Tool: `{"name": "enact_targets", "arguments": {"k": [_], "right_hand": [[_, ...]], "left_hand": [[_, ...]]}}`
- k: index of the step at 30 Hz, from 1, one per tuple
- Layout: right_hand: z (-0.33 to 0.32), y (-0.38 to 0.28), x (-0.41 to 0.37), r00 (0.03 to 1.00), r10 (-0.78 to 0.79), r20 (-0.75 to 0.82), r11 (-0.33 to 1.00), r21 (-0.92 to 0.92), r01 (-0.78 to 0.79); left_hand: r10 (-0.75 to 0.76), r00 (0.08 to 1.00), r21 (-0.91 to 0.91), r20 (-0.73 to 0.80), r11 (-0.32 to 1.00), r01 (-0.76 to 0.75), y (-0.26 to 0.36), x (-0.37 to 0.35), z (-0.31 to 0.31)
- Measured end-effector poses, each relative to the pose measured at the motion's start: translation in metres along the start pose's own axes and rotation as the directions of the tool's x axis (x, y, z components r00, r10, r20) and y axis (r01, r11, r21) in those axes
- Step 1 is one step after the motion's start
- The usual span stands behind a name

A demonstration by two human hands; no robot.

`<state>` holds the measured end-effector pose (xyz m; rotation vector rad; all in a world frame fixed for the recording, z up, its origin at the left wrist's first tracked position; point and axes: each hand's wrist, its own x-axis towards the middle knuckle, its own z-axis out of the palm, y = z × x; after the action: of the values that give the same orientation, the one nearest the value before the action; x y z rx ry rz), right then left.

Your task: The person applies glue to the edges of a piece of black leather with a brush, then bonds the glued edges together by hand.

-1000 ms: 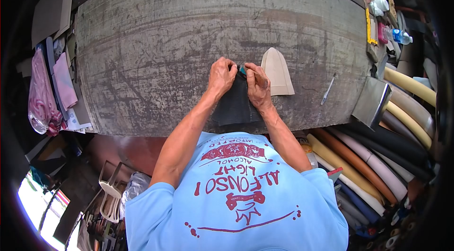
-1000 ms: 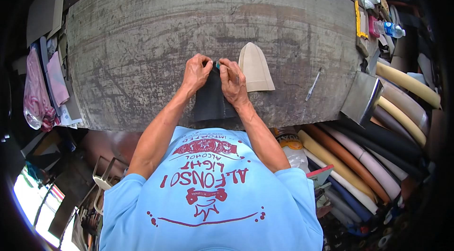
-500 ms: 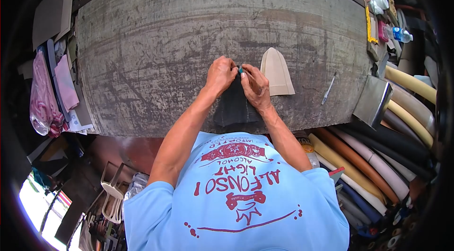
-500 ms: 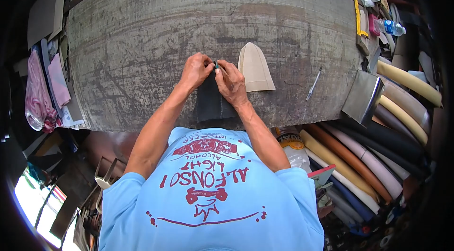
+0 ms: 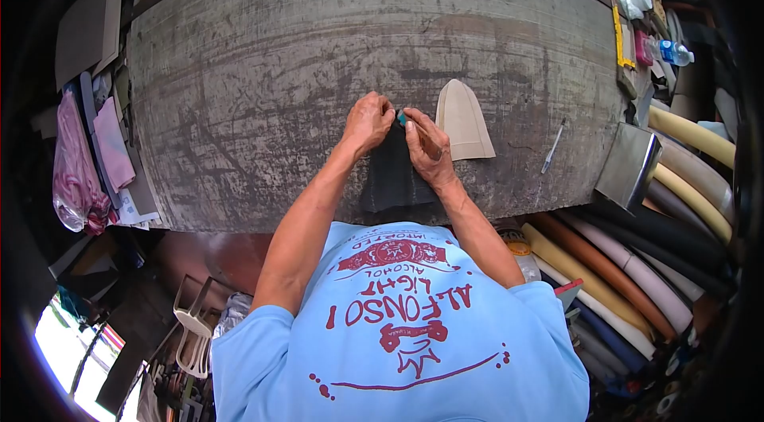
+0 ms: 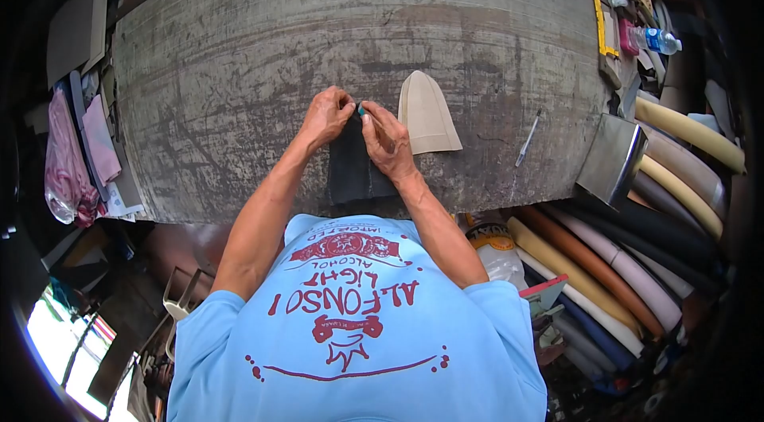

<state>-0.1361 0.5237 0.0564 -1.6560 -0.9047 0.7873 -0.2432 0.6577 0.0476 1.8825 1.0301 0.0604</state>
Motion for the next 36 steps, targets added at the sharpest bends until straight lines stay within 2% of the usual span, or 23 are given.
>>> {"name": "enact_targets", "arguments": {"k": [4,10,14,23,28,29,31,35,36], "right_hand": [[0.001,-0.001,-0.001,1.000,0.018,-0.002,1.000,0.014,-0.018],[0.000,-0.008,-0.002,1.000,0.010,-0.005,1.000,-0.009,-0.010],[0.000,-0.009,-0.001,0.999,-0.039,-0.004,0.995,-0.094,0.039],[0.002,-0.006,-0.003,1.000,0.000,-0.018,0.999,-0.044,0.000],[0.002,-0.010,0.001,0.999,-0.050,-0.005,0.992,-0.115,0.049],[0.002,-0.011,0.001,0.999,-0.048,0.002,0.990,-0.131,0.047],[0.003,0.003,-0.003,1.000,0.018,0.002,0.999,-0.049,-0.018],[0.001,-0.002,-0.002,0.995,0.103,-0.012,0.993,0.061,-0.102],[0.002,-0.002,-0.002,0.997,0.079,-0.021,0.996,0.053,-0.077]], "left_hand": [[-0.045,0.996,-0.011,0.071,0.999,0.046,0.002,0.003,-0.007],[-0.051,0.994,-0.019,0.099,0.998,0.053,0.009,0.003,-0.014],[-0.025,0.997,-0.015,0.074,1.000,0.026,0.009,0.003,-0.014],[-0.032,0.996,-0.003,0.079,0.999,0.032,0.009,0.004,-0.014],[0.019,0.999,0.019,0.030,1.000,-0.020,0.005,0.003,-0.010],[-0.042,0.997,-0.013,0.066,0.999,0.043,0.004,0.003,-0.010],[-0.160,0.977,-0.066,0.144,0.983,0.171,0.013,0.004,-0.019],[-0.102,0.995,-0.097,0.011,0.990,0.102,0.002,-0.008,-0.007],[-0.083,0.996,-0.091,-0.035,0.993,0.080,0.000,-0.013,-0.003]]}}
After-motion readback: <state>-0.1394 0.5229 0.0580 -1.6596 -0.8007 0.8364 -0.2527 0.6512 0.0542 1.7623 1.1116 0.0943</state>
